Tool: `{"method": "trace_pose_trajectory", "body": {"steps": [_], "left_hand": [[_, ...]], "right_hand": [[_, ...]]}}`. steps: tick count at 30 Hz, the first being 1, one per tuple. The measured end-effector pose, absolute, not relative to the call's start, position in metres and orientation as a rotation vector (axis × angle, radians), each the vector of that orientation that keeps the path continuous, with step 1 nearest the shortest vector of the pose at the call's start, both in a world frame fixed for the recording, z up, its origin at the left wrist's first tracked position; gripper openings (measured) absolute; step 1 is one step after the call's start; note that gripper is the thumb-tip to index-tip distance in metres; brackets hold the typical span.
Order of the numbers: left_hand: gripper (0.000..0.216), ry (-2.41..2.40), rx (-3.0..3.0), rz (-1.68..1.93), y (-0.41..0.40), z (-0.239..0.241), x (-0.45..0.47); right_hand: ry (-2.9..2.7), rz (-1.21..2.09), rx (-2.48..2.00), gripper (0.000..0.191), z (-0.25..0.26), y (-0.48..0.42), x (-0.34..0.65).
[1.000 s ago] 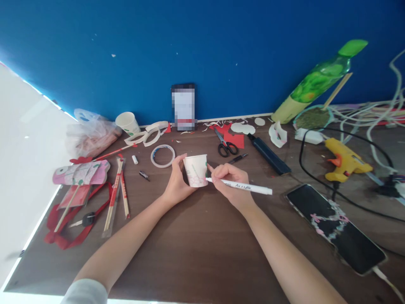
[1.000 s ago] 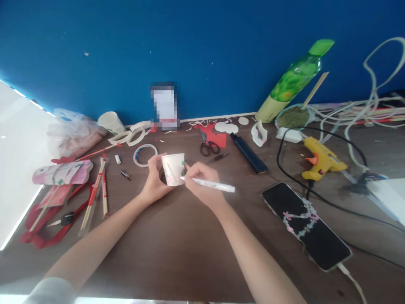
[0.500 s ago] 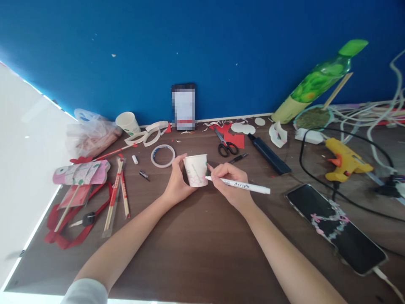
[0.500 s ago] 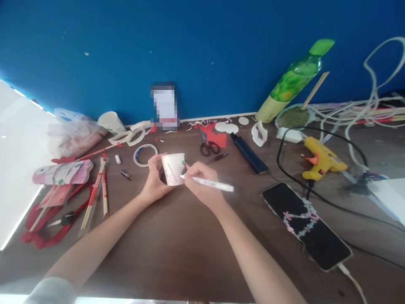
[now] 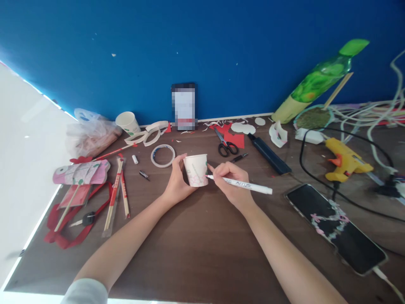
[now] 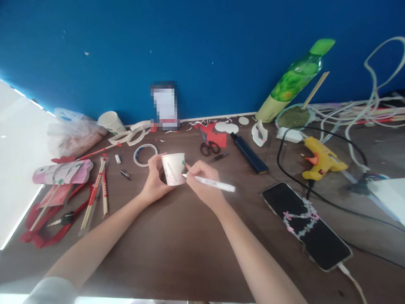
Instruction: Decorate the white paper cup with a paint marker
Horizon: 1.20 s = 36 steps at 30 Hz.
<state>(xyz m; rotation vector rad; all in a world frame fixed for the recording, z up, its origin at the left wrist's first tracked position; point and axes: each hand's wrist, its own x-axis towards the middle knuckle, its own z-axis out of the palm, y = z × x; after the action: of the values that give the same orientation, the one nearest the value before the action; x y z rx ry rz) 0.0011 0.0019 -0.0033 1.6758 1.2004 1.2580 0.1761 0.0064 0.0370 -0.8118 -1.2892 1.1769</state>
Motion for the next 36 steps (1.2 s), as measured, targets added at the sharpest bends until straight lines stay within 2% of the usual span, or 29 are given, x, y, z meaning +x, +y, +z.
{"method": "trace_pose_trajectory", "body": {"steps": [10,16,22,26,36], "left_hand": [[0.092,1.206,1.686,1.262,0.0022,-0.0043,0.0009],[0.09,1.162,1.658,1.314,0.0015,-0.0033,0.0027],[0.092,1.095,1.563,1.378,0.0018,0.0024,0.0025],[0.091,1.07,1.539,1.385,0.0034,0.0031,0.0025],[0.095,1.152,1.607,1.367,0.0012,0.0013,0.0013]], "right_hand": [[-1.267,1.21,-0.812,0.027,0.0358,0.008,0.1776],[-0.939,1.401,-0.769,0.031,0.0353,0.0147,0.184],[-0.922,1.439,-0.812,0.064,0.0369,0.0153,0.1814],[-0.946,1.677,-0.699,0.075,0.0371,0.0112,0.177],[-1.113,1.562,-0.71,0.072,0.0389,0.0072,0.1776]]}}
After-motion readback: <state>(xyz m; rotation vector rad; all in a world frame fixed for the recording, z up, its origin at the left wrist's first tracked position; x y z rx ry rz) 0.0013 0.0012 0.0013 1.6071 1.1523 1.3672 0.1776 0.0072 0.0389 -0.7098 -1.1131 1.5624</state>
